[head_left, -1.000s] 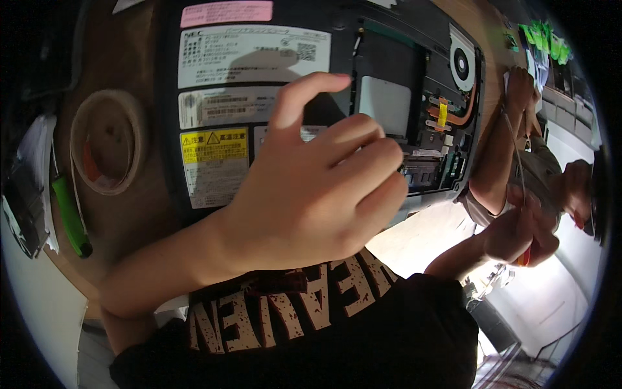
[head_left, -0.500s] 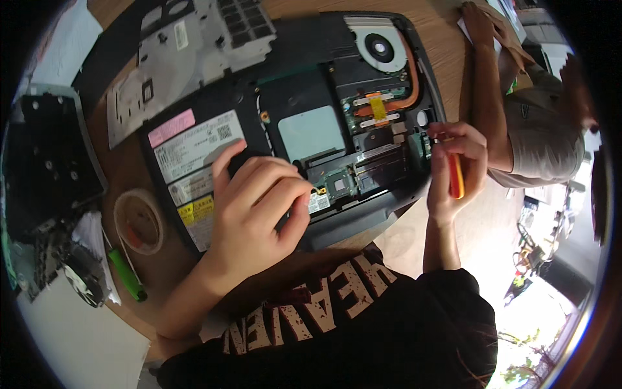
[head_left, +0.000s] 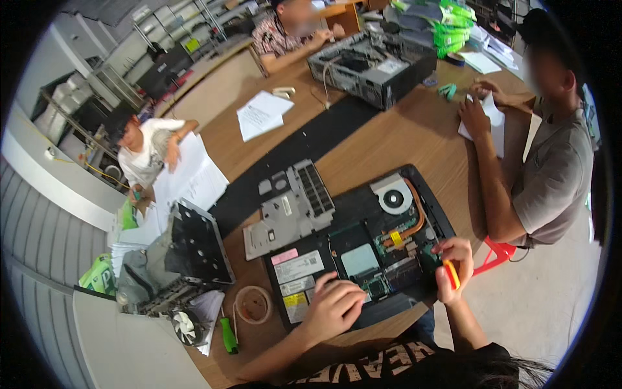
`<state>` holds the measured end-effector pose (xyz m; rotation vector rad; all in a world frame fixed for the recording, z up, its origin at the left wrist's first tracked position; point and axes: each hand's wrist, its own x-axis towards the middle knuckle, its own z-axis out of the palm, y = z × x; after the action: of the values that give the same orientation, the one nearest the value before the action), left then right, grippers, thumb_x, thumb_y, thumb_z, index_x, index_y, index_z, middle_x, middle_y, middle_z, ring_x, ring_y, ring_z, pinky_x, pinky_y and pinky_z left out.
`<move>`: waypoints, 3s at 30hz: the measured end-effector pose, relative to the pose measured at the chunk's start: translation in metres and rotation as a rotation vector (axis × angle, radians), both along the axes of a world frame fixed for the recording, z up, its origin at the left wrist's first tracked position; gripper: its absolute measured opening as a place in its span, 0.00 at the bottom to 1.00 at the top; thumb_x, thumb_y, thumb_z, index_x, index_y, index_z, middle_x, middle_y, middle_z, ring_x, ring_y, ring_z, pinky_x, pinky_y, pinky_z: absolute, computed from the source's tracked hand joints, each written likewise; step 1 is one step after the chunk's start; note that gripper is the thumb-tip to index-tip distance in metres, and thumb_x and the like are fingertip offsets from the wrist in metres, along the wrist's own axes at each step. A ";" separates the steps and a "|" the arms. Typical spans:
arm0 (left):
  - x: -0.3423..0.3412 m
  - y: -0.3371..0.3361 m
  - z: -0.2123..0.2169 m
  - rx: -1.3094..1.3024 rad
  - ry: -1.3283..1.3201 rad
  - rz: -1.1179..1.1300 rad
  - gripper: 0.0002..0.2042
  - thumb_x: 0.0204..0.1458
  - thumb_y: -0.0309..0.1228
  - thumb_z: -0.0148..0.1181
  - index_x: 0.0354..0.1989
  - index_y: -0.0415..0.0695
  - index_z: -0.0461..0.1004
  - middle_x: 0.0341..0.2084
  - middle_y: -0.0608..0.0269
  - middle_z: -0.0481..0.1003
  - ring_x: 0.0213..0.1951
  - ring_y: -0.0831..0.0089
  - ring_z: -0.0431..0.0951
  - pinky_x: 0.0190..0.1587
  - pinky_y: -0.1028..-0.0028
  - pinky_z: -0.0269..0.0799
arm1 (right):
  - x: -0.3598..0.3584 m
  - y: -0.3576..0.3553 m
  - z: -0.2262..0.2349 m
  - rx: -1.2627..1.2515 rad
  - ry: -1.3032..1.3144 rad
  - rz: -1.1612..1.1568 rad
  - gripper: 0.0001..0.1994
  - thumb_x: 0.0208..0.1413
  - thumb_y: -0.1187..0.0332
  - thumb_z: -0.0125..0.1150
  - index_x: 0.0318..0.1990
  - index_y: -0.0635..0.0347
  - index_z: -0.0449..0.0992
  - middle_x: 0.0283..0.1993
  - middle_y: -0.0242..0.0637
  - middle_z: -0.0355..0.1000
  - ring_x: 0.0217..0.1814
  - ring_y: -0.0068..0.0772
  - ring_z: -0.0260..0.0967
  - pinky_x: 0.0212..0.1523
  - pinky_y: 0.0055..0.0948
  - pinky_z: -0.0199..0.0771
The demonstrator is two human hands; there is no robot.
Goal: The person disassembles a laptop by removing its back cover and using a screwdriver to remove internal components such as the fan and electronic modules.
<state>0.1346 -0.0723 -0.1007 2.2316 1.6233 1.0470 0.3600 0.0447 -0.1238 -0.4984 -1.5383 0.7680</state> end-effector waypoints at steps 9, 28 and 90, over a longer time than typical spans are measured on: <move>0.046 -0.023 0.030 -0.518 -1.419 -0.150 0.24 0.63 0.42 0.33 0.57 0.34 0.60 0.53 0.52 0.66 0.56 0.64 0.64 0.61 0.68 0.54 | -0.061 -0.054 0.027 0.544 -0.170 0.377 0.10 0.42 0.74 0.62 0.33 0.64 0.70 0.37 0.40 0.67 0.37 0.40 0.71 0.37 0.34 0.74; -0.014 -0.028 -0.025 -0.130 -1.392 0.046 0.22 0.63 0.44 0.30 0.29 0.39 0.64 0.21 0.55 0.68 0.27 0.67 0.65 0.36 0.65 0.62 | -0.026 -0.096 0.058 0.092 -0.090 1.503 0.09 0.58 0.64 0.51 0.31 0.61 0.69 0.35 0.42 0.64 0.37 0.44 0.66 0.34 0.39 0.65; 0.016 -0.046 -0.002 -0.421 -1.590 -0.302 0.27 0.62 0.49 0.26 0.56 0.43 0.63 0.53 0.51 0.60 0.52 0.65 0.64 0.55 0.66 0.59 | -0.070 -0.069 0.023 0.476 -0.466 0.456 0.17 0.42 0.69 0.63 0.44 0.43 0.77 0.36 0.30 0.66 0.25 0.21 0.64 0.25 0.17 0.67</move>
<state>0.1510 -0.1178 -0.1023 0.7104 0.6054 1.4896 0.2896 -0.0238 -0.1009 0.0454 -2.2375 0.6121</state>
